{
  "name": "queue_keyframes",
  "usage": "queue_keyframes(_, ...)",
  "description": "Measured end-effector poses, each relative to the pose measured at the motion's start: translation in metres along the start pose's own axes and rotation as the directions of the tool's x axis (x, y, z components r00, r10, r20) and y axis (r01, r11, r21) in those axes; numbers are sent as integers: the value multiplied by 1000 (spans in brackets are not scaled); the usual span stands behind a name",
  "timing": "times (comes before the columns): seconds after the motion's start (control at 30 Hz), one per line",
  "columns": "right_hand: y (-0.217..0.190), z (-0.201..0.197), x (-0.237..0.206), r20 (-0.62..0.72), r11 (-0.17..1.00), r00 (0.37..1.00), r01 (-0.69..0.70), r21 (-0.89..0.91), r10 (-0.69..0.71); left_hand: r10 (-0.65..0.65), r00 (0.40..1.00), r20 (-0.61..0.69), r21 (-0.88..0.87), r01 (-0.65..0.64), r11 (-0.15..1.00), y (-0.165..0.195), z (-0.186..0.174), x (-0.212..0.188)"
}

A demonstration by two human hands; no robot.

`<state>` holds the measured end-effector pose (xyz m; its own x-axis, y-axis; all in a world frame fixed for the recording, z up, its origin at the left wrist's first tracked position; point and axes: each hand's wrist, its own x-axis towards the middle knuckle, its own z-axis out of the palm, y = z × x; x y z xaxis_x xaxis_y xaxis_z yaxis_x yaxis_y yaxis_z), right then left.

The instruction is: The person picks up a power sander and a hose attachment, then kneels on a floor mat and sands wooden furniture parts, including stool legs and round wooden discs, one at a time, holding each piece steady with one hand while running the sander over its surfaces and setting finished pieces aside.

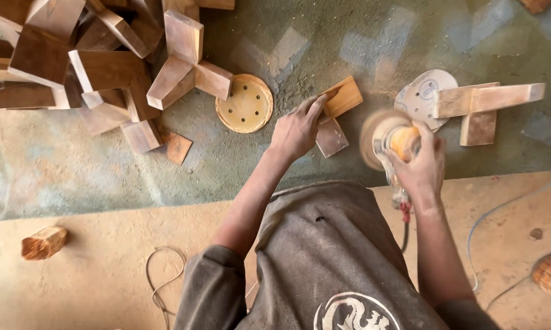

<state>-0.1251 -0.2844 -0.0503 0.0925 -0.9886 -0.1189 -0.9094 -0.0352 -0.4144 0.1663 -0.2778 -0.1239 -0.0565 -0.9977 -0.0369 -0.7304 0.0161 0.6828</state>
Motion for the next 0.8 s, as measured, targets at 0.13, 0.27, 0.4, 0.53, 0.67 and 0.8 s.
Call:
queue_keyframes(0.13,-29,16,39,122,999,992,27,-45,-22,-141,990,12,-10,141,990,7,14,3)
queue_keyframes(0.27,-53,54,87,231,973,967,147,-178,-104,-219,975,-32,15,219,976,11,23,5)
queue_keyframes(0.4,-63,79,127,333,910,921,301,-283,-201,-185,980,-75,29,187,982,9,25,7)
queue_keyframes(0.53,-86,96,159,372,885,897,358,-296,-239,-214,974,-76,-5,215,977,10,24,7)
queue_keyframes(0.67,-95,105,163,361,901,907,330,-282,-219,-163,969,-187,-28,161,987,10,23,1)
queue_keyframes(0.8,-66,88,131,382,902,902,321,-289,-199,-214,962,-171,-38,210,977,10,26,-4)
